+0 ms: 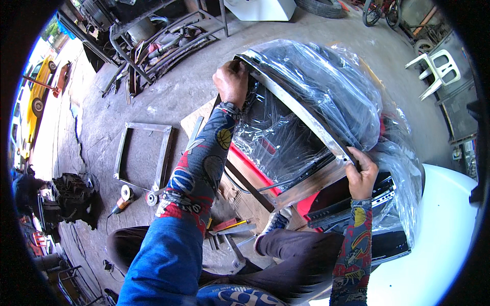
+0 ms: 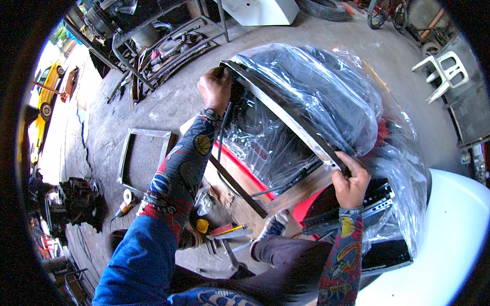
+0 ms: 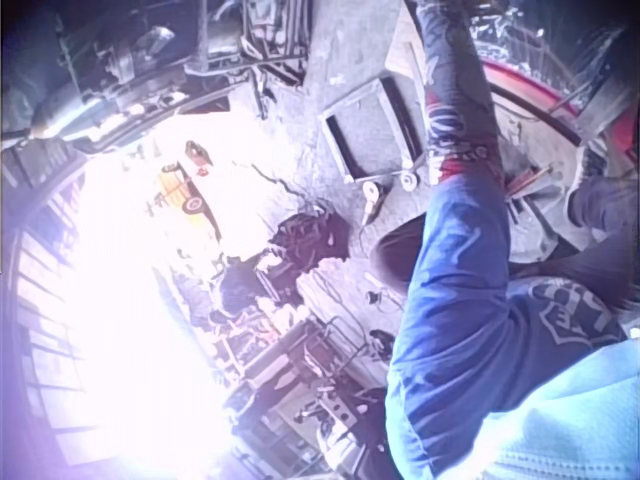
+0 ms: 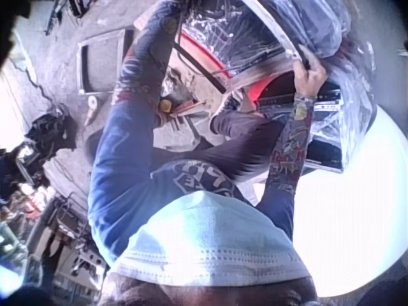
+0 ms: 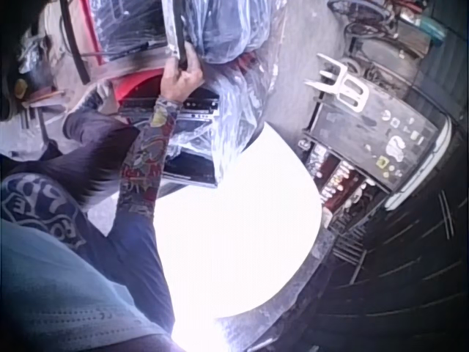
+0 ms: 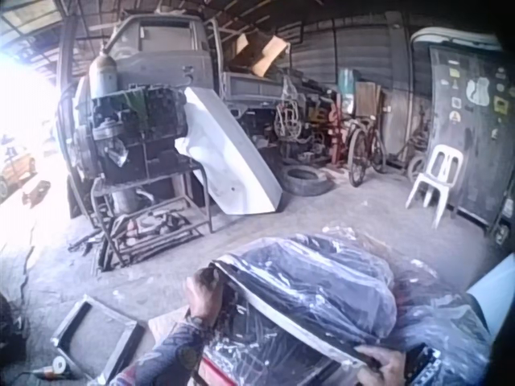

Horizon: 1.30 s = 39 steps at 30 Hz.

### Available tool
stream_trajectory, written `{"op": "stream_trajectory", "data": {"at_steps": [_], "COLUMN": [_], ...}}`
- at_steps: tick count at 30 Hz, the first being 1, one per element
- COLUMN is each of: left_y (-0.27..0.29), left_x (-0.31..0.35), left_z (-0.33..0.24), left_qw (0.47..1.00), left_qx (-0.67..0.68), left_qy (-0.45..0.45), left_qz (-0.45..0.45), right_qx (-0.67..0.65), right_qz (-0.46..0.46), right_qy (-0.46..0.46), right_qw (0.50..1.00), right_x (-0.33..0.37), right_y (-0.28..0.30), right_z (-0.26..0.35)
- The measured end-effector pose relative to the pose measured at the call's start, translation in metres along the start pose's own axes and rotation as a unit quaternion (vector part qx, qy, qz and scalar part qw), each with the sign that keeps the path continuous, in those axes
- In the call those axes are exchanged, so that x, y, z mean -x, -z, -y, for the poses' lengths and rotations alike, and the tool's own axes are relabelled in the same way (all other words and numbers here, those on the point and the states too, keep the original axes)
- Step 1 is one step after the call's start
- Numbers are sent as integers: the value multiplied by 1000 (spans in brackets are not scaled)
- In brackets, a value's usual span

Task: The person sits on the floor and assembles a windshield frame by hand. They fit a black rubber seal into the frame, then place a metal frame over the glass, aligning and pressing the edges to secure the components.

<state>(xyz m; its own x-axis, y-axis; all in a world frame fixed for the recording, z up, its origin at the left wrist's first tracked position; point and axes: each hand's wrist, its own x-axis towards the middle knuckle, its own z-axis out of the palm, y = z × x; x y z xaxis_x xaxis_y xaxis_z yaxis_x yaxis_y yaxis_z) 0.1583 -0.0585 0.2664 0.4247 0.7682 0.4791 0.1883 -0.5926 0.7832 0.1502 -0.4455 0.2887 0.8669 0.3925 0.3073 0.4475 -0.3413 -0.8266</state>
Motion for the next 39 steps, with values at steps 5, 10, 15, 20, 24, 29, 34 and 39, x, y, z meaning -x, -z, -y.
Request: {"op": "stream_trajectory", "data": {"at_steps": [5,10,15,20,24,29,34,39], "left_y": [3,0,-3,1,1,1,3,3], "left_x": [-1,2,2,-1,-2,-3,-2,0], "left_z": [-6,-5,1,6,4,5,8,5], "left_qw": [999,999,998,998,998,998,996,998], "left_qx": [-38,-38,-57,-42,-65,-51,-45,-38], "left_qy": [-21,-19,21,50,-2,-38,-65,-42], "left_qz": [21,11,-20,26,6,20,28,20], "right_qx": [3,8,-8,-1,1,4,19,18], "right_qz": [0,1,6,3,5,-3,5,-3], "right_qy": [-1,3,-4,7,5,12,6,25], "right_qw": [1000,1000,1000,1000,1000,1000,1000,1000], "right_x": [-1,-1,-1,-1,-1,-2,-3,-3], "right_y": [0,0,0,0,0,-1,0,-1], "right_z": [1,3,4,4,3,4,6,8]}}
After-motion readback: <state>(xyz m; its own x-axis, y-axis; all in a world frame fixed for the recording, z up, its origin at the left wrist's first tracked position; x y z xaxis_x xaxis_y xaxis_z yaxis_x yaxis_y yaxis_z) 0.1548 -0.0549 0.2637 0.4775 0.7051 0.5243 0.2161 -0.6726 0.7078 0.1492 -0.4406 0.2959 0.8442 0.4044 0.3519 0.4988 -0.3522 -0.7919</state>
